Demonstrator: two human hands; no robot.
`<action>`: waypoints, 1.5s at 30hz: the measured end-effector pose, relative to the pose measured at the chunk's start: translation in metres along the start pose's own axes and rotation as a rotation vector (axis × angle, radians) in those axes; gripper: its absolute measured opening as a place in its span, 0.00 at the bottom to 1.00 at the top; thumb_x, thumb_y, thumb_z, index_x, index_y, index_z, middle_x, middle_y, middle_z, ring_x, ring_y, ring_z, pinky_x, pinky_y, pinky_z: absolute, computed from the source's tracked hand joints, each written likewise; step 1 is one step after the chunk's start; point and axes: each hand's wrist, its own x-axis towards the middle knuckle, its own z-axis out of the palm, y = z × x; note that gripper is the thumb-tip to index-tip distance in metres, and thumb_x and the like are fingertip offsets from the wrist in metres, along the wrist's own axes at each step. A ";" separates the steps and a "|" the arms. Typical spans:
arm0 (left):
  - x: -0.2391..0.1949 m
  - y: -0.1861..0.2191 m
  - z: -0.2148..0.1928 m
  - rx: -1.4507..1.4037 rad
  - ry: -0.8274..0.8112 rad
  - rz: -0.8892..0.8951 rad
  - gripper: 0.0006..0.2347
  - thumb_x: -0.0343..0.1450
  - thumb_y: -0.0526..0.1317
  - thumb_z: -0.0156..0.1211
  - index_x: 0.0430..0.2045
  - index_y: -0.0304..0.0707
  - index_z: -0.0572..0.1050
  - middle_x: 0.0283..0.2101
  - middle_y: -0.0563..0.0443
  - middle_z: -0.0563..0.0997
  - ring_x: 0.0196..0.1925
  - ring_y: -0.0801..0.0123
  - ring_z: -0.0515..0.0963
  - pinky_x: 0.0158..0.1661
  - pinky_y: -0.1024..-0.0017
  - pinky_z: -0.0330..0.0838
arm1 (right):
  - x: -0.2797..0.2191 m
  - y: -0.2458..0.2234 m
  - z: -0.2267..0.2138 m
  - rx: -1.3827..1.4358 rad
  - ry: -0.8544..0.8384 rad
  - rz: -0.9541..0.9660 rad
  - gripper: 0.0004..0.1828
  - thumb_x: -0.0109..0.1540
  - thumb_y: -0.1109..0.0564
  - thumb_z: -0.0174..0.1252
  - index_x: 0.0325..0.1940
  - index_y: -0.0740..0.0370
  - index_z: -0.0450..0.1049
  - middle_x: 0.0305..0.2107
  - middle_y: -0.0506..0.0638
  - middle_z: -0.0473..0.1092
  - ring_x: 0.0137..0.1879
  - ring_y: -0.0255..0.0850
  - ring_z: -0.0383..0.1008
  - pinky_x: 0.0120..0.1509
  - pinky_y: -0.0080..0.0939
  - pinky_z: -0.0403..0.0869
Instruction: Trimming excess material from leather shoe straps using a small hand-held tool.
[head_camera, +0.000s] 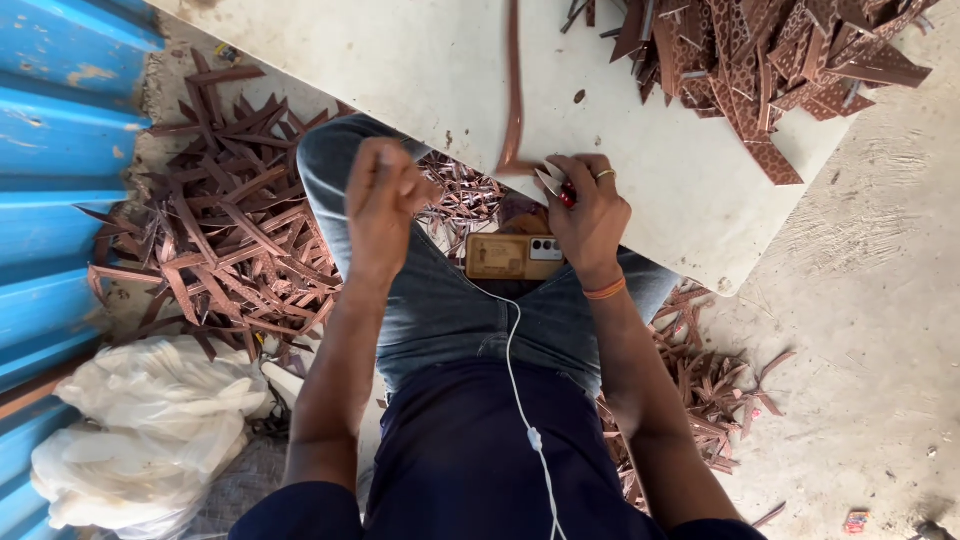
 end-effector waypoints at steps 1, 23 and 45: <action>-0.005 0.009 -0.006 0.002 -0.001 -0.003 0.08 0.83 0.37 0.43 0.36 0.40 0.70 0.28 0.58 0.66 0.29 0.76 0.70 0.41 0.66 0.83 | -0.001 0.002 0.001 0.001 0.001 0.004 0.14 0.62 0.55 0.72 0.49 0.58 0.81 0.42 0.51 0.73 0.34 0.43 0.78 0.33 0.40 0.74; -0.076 -0.133 -0.065 1.463 -0.318 -0.080 0.11 0.71 0.38 0.61 0.47 0.36 0.75 0.49 0.37 0.80 0.52 0.45 0.80 0.51 0.54 0.75 | 0.025 -0.169 -0.001 0.444 -0.449 -0.373 0.27 0.60 0.60 0.63 0.64 0.53 0.76 0.48 0.52 0.77 0.33 0.46 0.80 0.35 0.44 0.76; 0.344 -0.115 0.104 1.046 -0.162 0.317 0.15 0.81 0.51 0.58 0.32 0.39 0.77 0.23 0.49 0.75 0.23 0.68 0.78 0.29 0.67 0.77 | -0.003 0.057 -0.026 0.777 0.042 0.462 0.24 0.75 0.47 0.46 0.56 0.70 0.77 0.26 0.48 0.75 0.24 0.26 0.62 0.28 0.29 0.64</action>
